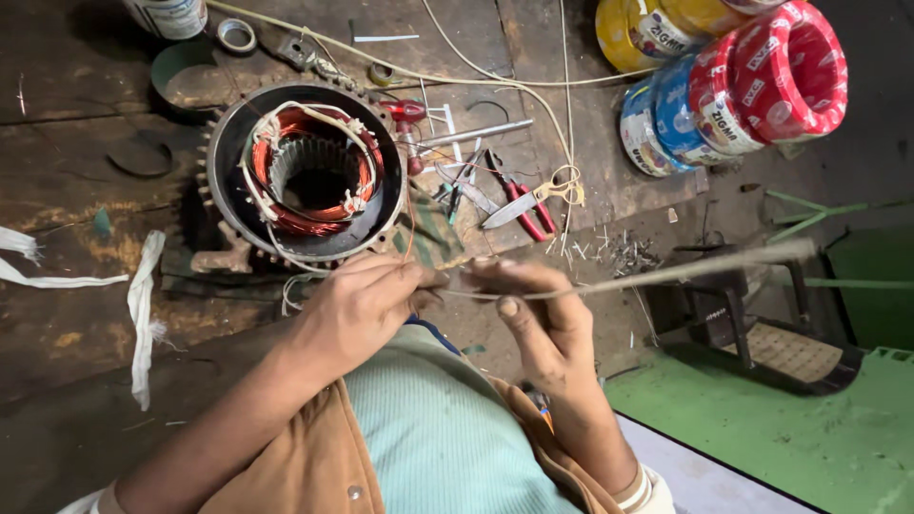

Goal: The person works at a bench rewinding an electric motor stator, pressing white insulation strips and wire into the stator slots and arranging the windings by hand. They occasionally use pliers and scissors on the wire and, near the end, handle a roll of tape.

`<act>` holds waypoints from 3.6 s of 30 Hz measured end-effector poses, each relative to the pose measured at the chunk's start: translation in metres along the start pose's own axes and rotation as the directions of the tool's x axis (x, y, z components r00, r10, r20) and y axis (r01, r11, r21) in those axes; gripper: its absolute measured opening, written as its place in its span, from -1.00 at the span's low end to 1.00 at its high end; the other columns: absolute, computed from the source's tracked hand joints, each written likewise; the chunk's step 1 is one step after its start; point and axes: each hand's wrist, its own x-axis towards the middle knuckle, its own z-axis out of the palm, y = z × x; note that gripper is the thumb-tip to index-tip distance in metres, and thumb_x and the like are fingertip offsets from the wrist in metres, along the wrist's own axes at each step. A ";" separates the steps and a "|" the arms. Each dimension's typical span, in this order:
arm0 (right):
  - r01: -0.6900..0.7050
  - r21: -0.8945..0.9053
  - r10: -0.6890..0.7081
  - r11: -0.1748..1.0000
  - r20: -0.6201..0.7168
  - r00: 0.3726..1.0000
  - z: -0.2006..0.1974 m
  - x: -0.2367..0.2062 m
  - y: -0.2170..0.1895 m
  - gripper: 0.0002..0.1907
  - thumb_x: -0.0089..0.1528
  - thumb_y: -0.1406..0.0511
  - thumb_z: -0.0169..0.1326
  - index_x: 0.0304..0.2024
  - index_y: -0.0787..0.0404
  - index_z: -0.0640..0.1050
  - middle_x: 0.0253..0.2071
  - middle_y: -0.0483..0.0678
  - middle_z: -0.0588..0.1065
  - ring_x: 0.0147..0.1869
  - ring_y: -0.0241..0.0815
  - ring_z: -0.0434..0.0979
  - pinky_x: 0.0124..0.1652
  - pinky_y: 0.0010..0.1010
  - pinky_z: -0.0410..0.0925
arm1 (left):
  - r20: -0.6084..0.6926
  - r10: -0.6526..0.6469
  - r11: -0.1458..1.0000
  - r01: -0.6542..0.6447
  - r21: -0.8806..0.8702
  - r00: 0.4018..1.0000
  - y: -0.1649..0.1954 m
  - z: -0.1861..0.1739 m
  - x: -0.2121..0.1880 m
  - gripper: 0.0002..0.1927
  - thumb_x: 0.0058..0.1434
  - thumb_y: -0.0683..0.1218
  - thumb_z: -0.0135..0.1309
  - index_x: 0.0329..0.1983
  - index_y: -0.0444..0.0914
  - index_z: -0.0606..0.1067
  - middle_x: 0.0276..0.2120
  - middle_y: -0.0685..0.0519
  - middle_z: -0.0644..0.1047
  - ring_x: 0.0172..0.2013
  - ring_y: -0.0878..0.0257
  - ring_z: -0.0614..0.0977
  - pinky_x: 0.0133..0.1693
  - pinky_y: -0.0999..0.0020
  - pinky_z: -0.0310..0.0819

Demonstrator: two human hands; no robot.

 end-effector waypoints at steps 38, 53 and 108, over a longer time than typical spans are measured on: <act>-0.362 -0.139 0.320 0.922 -0.254 0.913 -0.149 0.078 0.139 -0.73 0.41 0.23 0.01 0.03 0.28 0.56 -0.19 -0.12 0.57 -0.20 -0.34 0.58 -0.22 -0.48 0.45 | -0.448 -0.203 0.772 0.424 0.474 0.871 0.002 0.010 -0.078 -0.78 0.26 -0.19 0.28 -0.05 -0.18 0.58 0.09 0.11 0.59 0.10 0.16 0.57 0.22 0.17 0.36; -0.170 -0.779 0.111 0.603 -0.129 0.985 -0.219 0.144 0.183 -0.66 0.27 0.19 0.19 0.05 0.19 0.61 -0.29 0.13 0.63 -0.22 0.01 0.67 -0.20 -0.23 0.47 | -0.609 -0.312 0.568 0.657 0.496 0.730 0.021 0.099 -0.140 -0.83 0.37 -0.13 0.23 0.00 -0.16 0.58 0.13 0.12 0.59 0.10 0.19 0.54 0.17 0.31 0.31; 0.067 -0.884 0.507 0.462 0.326 0.798 0.069 0.016 0.204 -0.60 0.09 0.16 0.19 0.00 -0.06 0.65 -0.26 -0.09 0.69 -0.25 -0.18 0.76 -0.20 -0.33 0.58 | -0.820 -0.103 0.286 0.806 0.518 0.563 -0.128 -0.266 -0.229 -0.71 0.19 -0.09 0.20 -0.01 -0.13 0.54 -0.13 0.03 0.45 -0.03 -0.01 0.52 0.00 -0.06 0.33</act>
